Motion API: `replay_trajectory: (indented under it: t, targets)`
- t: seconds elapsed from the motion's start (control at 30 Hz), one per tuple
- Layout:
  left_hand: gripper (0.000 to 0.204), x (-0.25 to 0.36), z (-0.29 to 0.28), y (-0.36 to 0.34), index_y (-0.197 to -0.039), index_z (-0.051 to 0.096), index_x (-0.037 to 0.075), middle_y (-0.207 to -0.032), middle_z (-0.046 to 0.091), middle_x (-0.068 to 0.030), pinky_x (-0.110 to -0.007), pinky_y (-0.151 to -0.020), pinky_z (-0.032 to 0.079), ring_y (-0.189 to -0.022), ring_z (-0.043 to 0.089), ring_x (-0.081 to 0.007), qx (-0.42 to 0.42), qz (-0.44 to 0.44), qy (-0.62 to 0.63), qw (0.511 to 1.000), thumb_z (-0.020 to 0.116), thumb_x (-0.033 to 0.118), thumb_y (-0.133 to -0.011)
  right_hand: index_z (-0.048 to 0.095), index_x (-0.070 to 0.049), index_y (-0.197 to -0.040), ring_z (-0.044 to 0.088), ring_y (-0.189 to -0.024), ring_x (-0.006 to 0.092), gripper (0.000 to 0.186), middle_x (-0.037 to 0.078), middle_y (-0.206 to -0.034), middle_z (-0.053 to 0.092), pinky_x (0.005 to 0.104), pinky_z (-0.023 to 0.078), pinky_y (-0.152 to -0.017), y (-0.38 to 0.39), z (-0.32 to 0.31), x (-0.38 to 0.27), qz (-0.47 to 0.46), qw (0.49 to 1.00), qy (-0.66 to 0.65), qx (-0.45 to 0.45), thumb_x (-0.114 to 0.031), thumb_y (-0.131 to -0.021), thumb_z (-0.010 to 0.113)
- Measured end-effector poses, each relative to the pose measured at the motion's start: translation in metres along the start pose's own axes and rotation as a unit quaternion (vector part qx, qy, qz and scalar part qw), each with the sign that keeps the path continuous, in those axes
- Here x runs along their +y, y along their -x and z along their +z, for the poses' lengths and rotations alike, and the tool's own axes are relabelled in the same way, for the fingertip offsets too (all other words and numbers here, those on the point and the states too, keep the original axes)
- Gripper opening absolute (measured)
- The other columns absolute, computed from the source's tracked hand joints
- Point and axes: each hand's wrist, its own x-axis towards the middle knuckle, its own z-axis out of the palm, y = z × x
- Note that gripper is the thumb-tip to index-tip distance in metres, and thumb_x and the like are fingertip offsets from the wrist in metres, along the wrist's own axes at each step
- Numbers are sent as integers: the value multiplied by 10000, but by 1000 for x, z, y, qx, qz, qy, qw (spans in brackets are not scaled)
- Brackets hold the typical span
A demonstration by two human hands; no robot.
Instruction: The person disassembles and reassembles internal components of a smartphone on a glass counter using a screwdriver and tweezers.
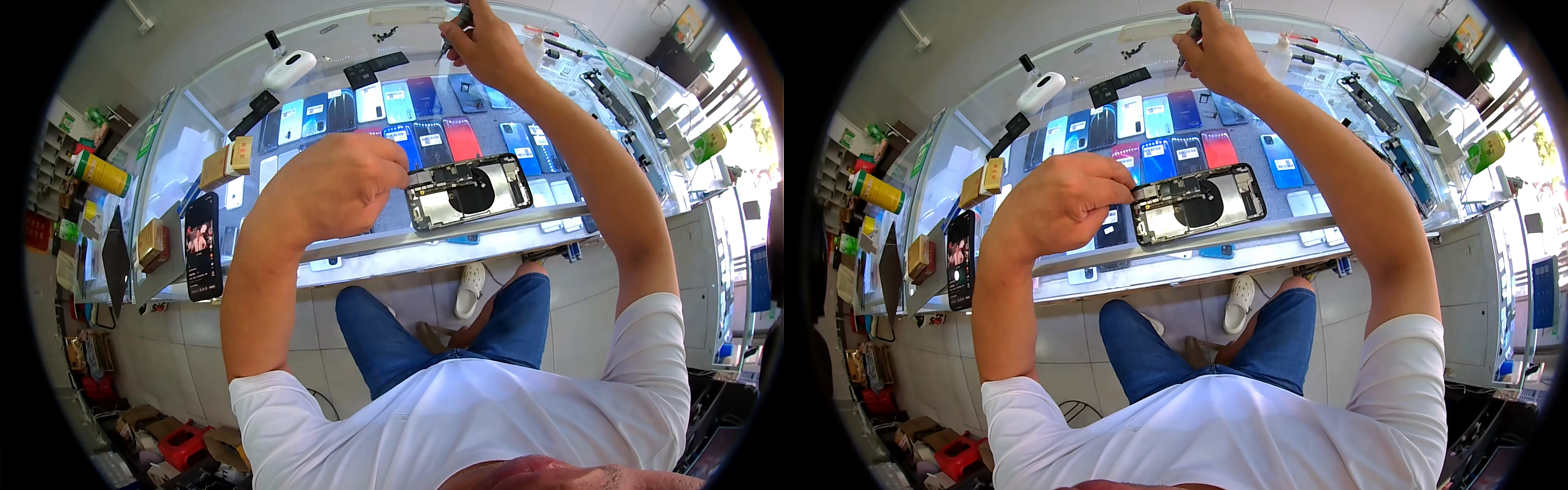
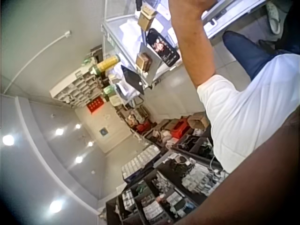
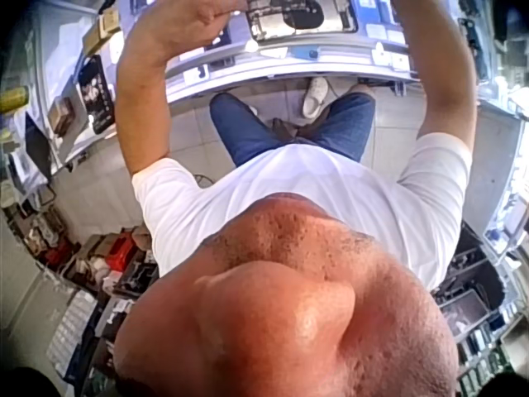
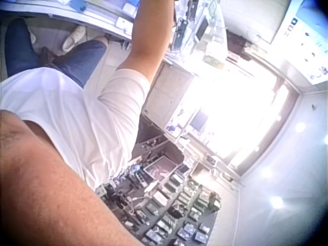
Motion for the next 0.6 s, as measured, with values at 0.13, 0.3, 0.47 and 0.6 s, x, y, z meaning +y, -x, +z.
replay_trajectory:
  t: [0.13,0.3,0.47,0.6]
  targets:
    - [226,-1,0,-1,-923,801,8,-1046,782,-125,-420,-817,611,-919,749,-344,-2,3,5,1000,676,-77,-756,516,-26,-1407,737,-692,252,404,124,-840,687,409,593,-642,-2,2,8,-9,1000,8,-2,-181,-1056,641]
    - [219,2,-3,1,-911,791,-2,-1041,778,-138,-425,-809,609,-908,746,-346,-11,-11,17,1000,643,-38,-754,521,-16,-1391,743,-700,263,391,131,-836,681,414,595,-646,-4,3,14,-21,1000,22,1,-178,-1056,640]
    - [215,3,-2,0,-901,787,-6,-1038,777,-142,-427,-802,609,-904,746,-346,-16,-22,12,1000,637,-26,-748,521,-8,-1380,745,-704,268,382,139,-850,681,416,599,-653,-5,4,18,-19,1000,17,-3,-178,-1057,635]
    - [196,4,-3,0,-893,784,-8,-1032,776,-142,-429,-805,607,-900,745,-350,-14,-22,19,999,643,-16,-758,511,5,-1391,744,-712,249,393,133,-851,678,397,606,-648,-4,2,16,-4,1000,12,-3,-159,-1058,638]
